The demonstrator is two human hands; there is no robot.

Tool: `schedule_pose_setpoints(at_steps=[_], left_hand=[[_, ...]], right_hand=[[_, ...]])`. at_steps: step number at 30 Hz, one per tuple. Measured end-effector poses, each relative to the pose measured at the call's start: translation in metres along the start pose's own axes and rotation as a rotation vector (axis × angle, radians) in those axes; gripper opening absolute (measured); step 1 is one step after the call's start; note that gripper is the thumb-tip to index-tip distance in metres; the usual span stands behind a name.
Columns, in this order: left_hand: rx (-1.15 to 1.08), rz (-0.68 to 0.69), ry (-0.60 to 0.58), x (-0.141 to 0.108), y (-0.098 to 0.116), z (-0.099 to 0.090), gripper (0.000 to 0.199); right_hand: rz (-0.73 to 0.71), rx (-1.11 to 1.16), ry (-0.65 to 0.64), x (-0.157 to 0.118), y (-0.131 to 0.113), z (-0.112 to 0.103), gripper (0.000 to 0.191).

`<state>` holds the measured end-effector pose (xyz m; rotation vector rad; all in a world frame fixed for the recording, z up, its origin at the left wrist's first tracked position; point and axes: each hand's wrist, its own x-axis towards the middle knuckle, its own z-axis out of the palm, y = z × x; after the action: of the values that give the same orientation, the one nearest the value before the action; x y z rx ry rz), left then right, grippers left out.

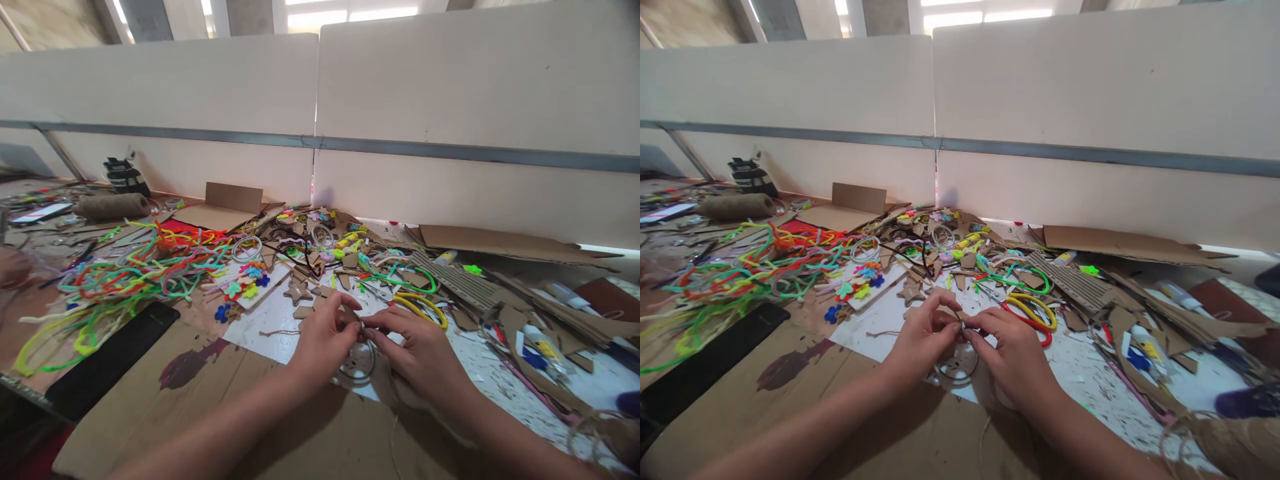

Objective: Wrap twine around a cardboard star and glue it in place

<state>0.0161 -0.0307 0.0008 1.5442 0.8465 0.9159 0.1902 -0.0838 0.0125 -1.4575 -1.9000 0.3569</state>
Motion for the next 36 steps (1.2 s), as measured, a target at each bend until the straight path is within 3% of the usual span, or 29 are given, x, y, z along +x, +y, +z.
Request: schedule_pose_setpoints(at_steps=[10, 18, 22, 31, 36], left_hand=[[0.262, 0.108, -0.052, -0.006, 0.006, -0.001, 0.02], [0.315, 0.135, -0.047, -0.007, 0.005, 0.0, 0.017], [0.205, 0.121, -0.083, -0.004, 0.005, -0.003, 0.018], [-0.269, -0.022, -0.045, 0.006, 0.008, -0.016, 0.023], [-0.417, 0.002, -0.043, 0.009, 0.014, -0.024, 0.037]], right_hand=[[0.016, 0.005, -0.029, 0.001, 0.002, -0.003, 0.016], [0.036, 0.015, 0.006, 0.002, -0.001, -0.003, 0.019], [0.097, 0.026, 0.022, 0.005, 0.0, -0.005, 0.018], [0.167, -0.026, 0.259, 0.018, 0.019, -0.033, 0.023], [0.221, -0.088, 0.162, 0.023, 0.035, -0.037, 0.029]])
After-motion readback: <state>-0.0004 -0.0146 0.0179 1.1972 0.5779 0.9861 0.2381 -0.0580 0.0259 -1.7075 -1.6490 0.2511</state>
